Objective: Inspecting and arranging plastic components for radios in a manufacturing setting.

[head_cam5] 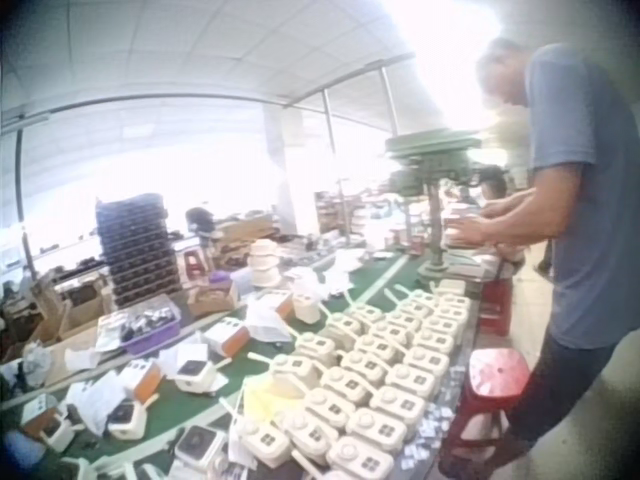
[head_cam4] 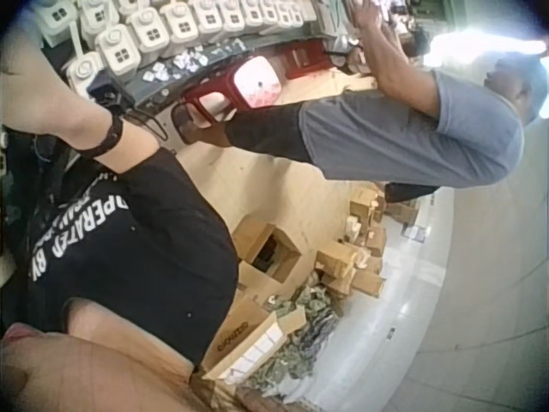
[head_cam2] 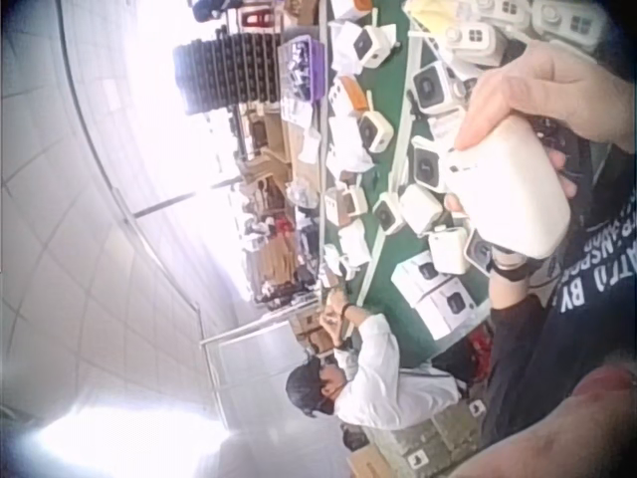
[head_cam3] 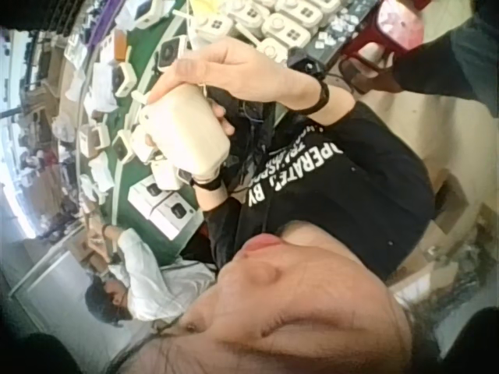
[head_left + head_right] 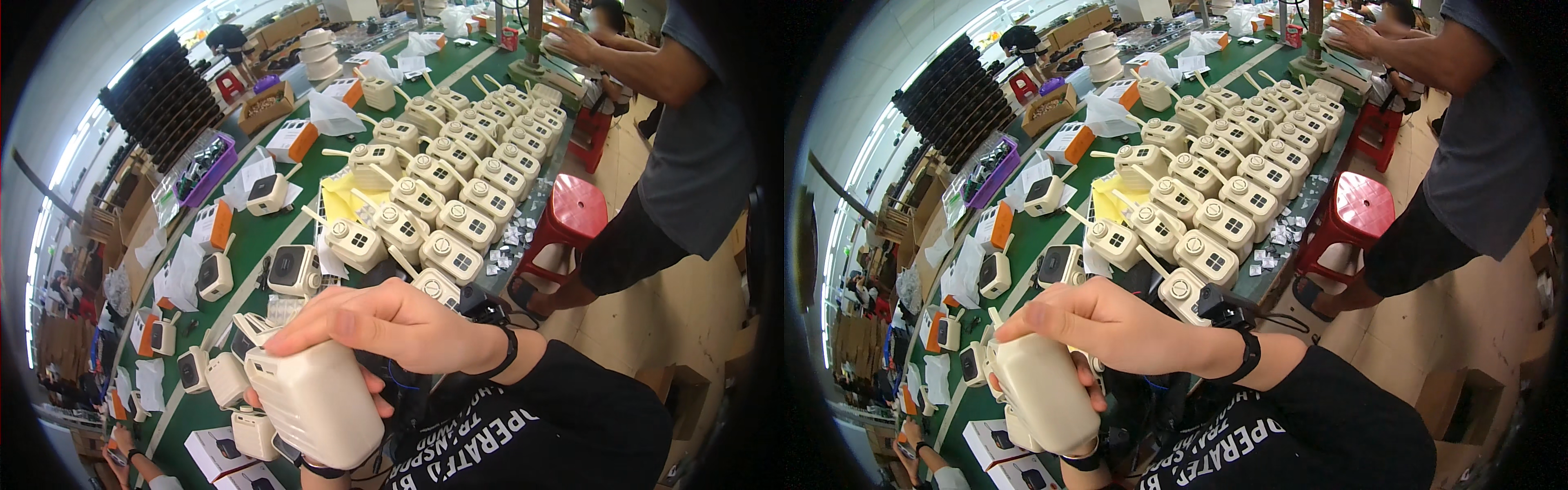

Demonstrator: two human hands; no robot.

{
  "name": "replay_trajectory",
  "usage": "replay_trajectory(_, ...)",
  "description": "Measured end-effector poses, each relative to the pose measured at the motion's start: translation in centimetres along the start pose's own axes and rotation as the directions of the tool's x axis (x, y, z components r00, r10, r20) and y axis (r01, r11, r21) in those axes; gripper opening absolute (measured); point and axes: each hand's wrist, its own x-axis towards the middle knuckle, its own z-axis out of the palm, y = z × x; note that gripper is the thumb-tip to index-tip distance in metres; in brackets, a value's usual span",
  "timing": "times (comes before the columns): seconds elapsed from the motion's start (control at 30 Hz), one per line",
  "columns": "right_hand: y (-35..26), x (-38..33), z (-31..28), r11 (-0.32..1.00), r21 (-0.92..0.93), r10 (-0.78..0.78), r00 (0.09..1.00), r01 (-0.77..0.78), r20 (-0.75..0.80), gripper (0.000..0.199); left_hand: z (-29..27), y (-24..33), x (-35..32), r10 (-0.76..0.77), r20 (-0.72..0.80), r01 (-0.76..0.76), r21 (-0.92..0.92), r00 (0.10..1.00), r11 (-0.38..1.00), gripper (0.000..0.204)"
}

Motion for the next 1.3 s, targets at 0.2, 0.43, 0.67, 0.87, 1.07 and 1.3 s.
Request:
replay_trajectory(0.2, 0.2, 3.1, -3.2, 0.788, -0.604, 0.228, 0.968, -0.118, 0.108, 0.071, 0.1, 2.9, 1.2, 0.097, -0.093, -0.015, 0.642, 0.991, 0.767, 0.092)
replay_trajectory(0.43, 1.6, 15.9, -10.4, 0.624, -0.708, 0.399, 0.914, -0.331, -0.076, 0.057, -5.9, 13.3, 7.3, 0.238, -0.287, 0.298, 0.954, 0.928, -0.01, 0.066)
replay_trajectory(0.67, 7.2, 27.3, -23.6, 0.057, -0.833, -0.268, 0.796, -0.55, -0.543, 0.057, -18.2, 24.1, 14.6, 0.688, -0.339, 0.633, 0.741, 0.641, -0.224, 0.099)
replay_trajectory(0.87, 10.9, 29.3, -30.7, 0.13, -0.594, -0.247, 0.554, -0.794, -0.795, 0.034, -25.4, 22.1, 18.1, 0.5, -0.605, 0.765, 0.611, 0.619, -0.207, 0.121)
replay_trajectory(1.07, 11.5, 30.2, -28.5, -0.491, -0.724, -0.344, 0.871, -0.485, -0.351, 0.061, -26.5, 21.9, 19.5, 0.482, -0.629, 0.781, 0.58, 0.61, -0.231, 0.123)
replay_trajectory(1.3, 15.7, 32.6, -25.8, -0.584, -0.749, -0.225, 0.949, -0.313, -0.221, 0.069, -20.9, 21.8, 17.0, 0.603, -0.47, 0.722, 0.633, 0.645, -0.279, 0.096)
